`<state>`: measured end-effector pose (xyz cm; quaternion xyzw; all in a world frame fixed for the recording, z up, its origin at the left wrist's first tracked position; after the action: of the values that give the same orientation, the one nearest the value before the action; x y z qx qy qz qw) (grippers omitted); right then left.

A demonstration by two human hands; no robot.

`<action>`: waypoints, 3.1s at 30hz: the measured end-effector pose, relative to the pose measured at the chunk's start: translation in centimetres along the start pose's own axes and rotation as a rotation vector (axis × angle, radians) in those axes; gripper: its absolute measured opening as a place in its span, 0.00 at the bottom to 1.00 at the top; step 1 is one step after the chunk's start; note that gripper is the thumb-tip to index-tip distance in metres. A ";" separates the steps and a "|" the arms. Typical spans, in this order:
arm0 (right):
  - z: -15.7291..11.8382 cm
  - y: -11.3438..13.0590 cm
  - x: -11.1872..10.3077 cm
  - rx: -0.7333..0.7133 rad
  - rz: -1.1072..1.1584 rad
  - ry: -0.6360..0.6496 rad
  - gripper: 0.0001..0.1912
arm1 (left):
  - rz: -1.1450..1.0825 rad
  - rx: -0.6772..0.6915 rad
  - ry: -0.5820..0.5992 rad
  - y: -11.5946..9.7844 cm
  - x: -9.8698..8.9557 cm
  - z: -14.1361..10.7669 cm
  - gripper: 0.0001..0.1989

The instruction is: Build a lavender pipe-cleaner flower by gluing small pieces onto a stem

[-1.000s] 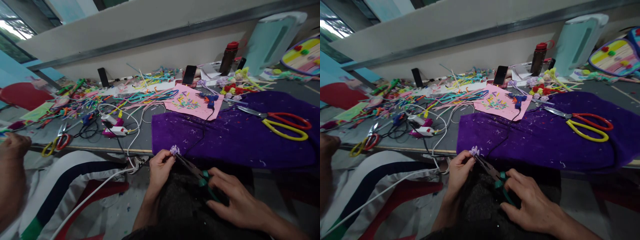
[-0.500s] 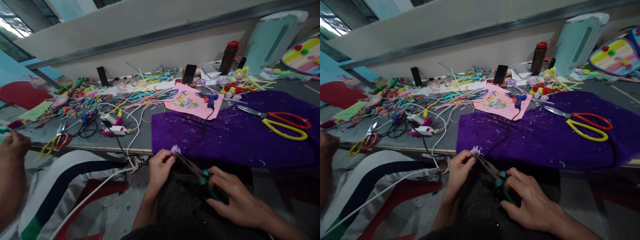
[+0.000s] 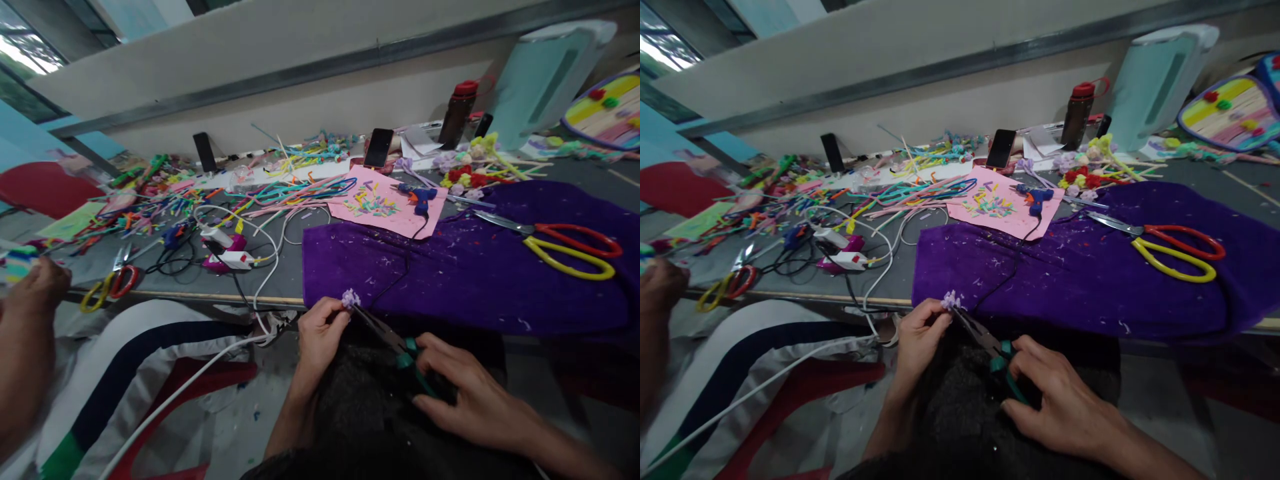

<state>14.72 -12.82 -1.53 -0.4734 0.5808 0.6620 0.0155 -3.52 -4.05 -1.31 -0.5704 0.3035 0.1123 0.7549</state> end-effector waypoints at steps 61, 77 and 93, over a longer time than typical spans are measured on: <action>0.4 -0.7 -0.7 0.046 0.124 0.107 0.07 | 0.040 -0.075 0.014 0.7 0.5 0.0 0.05; 0.6 -0.5 -0.6 0.023 0.157 0.091 0.07 | 0.118 0.002 0.030 -0.3 0.6 0.0 0.05; 0.7 -0.7 -0.2 0.024 0.010 0.021 0.07 | 0.170 0.016 0.023 -0.5 0.8 0.2 0.06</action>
<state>14.75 -11.93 -2.00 -0.4773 0.5910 0.6502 0.0116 -2.54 -4.22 -1.35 -0.5377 0.3605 0.1668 0.7437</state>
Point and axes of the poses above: each hand's wrist, its own z-axis towards the middle knuckle, its own x-axis out of the palm, y = z × x, the point moved 8 cm from there along z, towards the middle knuckle, and after that the axes turned 15 degrees about y, right-handed, at the moved point
